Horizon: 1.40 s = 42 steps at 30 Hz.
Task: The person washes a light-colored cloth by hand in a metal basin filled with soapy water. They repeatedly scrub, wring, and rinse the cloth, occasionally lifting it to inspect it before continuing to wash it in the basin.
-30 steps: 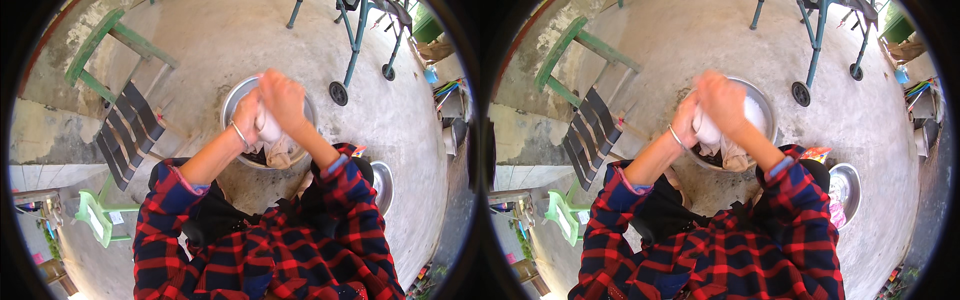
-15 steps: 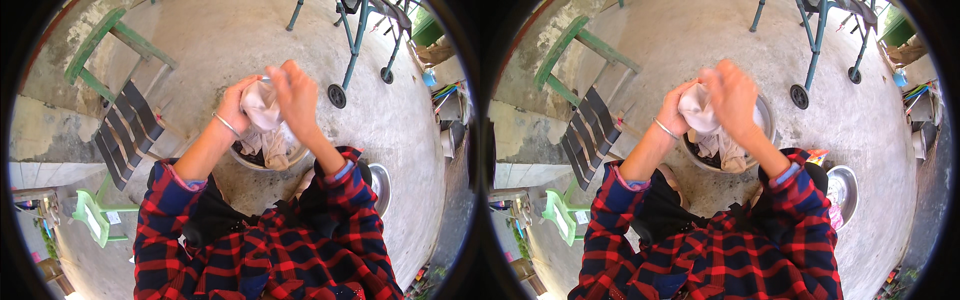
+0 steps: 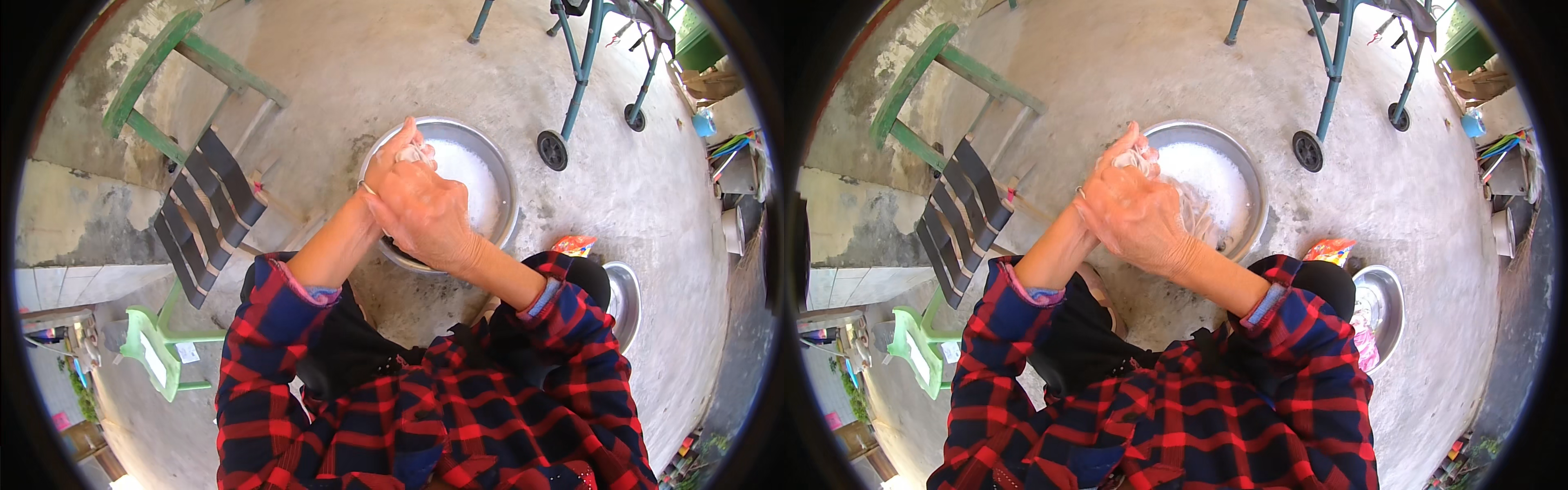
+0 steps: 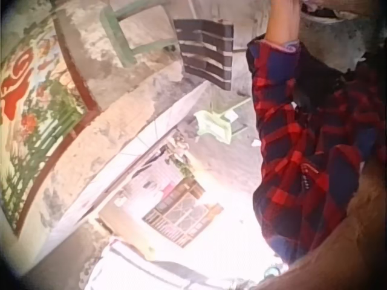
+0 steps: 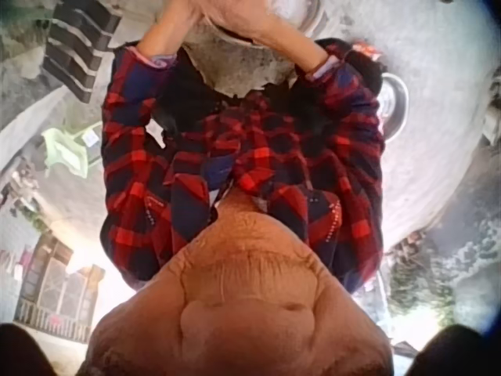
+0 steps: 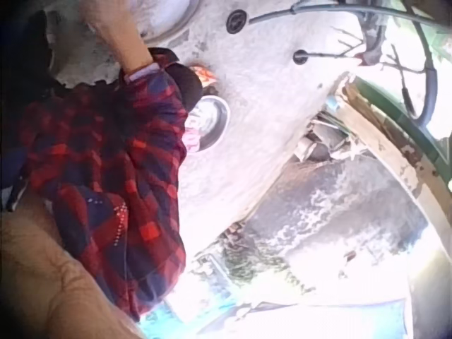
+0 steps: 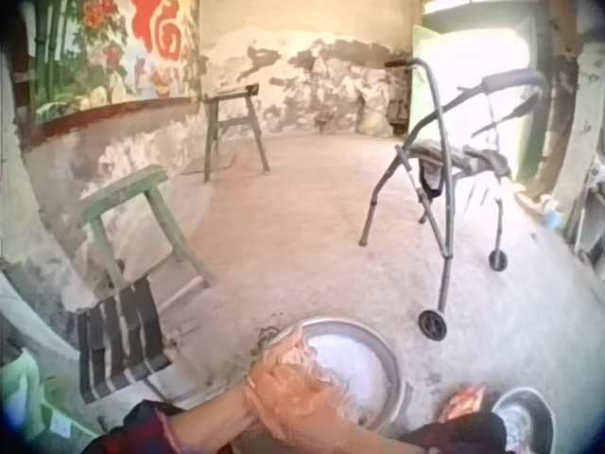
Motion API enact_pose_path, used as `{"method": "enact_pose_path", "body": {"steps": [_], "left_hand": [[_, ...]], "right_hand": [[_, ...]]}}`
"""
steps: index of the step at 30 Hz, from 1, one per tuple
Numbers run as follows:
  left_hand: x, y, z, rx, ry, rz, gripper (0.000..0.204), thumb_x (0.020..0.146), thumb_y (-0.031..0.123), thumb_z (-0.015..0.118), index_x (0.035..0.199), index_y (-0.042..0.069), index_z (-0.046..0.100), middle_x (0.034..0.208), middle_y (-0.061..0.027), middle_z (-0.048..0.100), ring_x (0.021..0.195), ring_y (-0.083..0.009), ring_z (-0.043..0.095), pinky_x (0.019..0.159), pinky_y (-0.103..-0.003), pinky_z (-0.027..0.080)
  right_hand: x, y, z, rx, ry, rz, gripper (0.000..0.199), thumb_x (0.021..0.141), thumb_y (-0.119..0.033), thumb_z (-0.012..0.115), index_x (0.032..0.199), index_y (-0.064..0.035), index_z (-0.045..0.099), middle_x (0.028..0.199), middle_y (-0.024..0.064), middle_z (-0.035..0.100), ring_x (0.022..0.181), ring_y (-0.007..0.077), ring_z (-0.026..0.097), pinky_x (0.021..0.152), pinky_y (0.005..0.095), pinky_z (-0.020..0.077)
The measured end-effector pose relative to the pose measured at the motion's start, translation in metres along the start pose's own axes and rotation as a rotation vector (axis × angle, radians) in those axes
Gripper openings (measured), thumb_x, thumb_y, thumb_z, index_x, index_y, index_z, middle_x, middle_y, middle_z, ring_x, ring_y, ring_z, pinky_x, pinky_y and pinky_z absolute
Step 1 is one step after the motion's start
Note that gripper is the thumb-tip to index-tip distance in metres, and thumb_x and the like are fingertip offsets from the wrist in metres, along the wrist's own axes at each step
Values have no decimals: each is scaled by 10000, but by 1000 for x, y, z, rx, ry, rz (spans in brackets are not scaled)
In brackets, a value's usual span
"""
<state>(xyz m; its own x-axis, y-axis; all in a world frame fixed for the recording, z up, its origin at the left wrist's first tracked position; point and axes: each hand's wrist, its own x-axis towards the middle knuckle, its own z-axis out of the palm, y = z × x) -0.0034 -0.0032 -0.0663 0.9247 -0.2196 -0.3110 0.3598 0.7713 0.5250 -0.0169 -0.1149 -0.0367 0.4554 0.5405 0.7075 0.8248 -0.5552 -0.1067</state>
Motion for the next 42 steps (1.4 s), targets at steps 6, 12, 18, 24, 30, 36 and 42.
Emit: {"method": "enact_pose_path", "body": {"steps": [6, 12, 18, 24, 30, 36, 42], "left_hand": [[-6, -6, 22, -37, 100, 11, 341, 956, 417, 541, 1063, 106, 632, 1001, -49, 674, 930, -162, 644, 824, -343, 533], [1, 29, 10, -164, 80, -67, 442, 987, 399, 447, 1183, 22, 566, 1152, -151, 626, 1059, -301, 610, 969, -457, 469], [0, 53, -1, -128, 84, 106, 407, 979, 338, 467, 1162, -12, 564, 1133, -177, 627, 1043, -312, 606, 886, -481, 497], [3, 43, 0, -36, 164, 84, 259, 945, 274, 530, 1071, 64, 617, 962, -97, 673, 823, -208, 644, 654, -388, 516], [22, 24, -38, -135, 77, 39, 238, 953, 330, 535, 954, 103, 605, 886, -68, 660, 785, -199, 632, 686, -347, 515], [2, -7, 20, -30, 159, 74, 252, 955, 363, 524, 897, 132, 605, 847, -33, 636, 765, -166, 613, 672, -316, 517], [6, 3, 2, -13, 58, 99, 249, 957, 374, 531, 870, 150, 595, 788, -11, 604, 685, -128, 567, 574, -291, 468]], "right_hand": [[32, 58, 11, 120, -194, 487, 236, 888, -294, 601, 830, -66, 600, 789, 104, 628, 677, 302, 622, 533, 432, 469], [40, 85, -6, 1286, -475, 979, 515, 843, -394, 682, 1190, -22, 602, 983, 93, 671, 898, 217, 635, 808, 331, 483], [33, 79, -17, 1273, -458, 780, 372, 829, -282, 709, 1111, -52, 630, 945, 93, 673, 864, 150, 626, 773, 271, 478], [41, 100, -16, 1375, -97, 1044, 88, 841, -156, 632, 854, -69, 635, 774, 52, 679, 618, 112, 606, 518, 248, 455], [21, 12, -16, 393, -5, 154, 153, 795, -192, 624, 875, -84, 552, 712, 123, 552, 605, 301, 613, 514, 365, 484], [19, 51, 12, 220, -68, 345, 204, 813, -244, 628, 892, -92, 517, 784, 158, 575, 614, 323, 612, 479, 391, 475], [14, 6, -14, 335, -8, 160, 109, 851, -224, 620, 887, -123, 598, 786, 115, 547, 640, 298, 605, 499, 386, 442]]}}
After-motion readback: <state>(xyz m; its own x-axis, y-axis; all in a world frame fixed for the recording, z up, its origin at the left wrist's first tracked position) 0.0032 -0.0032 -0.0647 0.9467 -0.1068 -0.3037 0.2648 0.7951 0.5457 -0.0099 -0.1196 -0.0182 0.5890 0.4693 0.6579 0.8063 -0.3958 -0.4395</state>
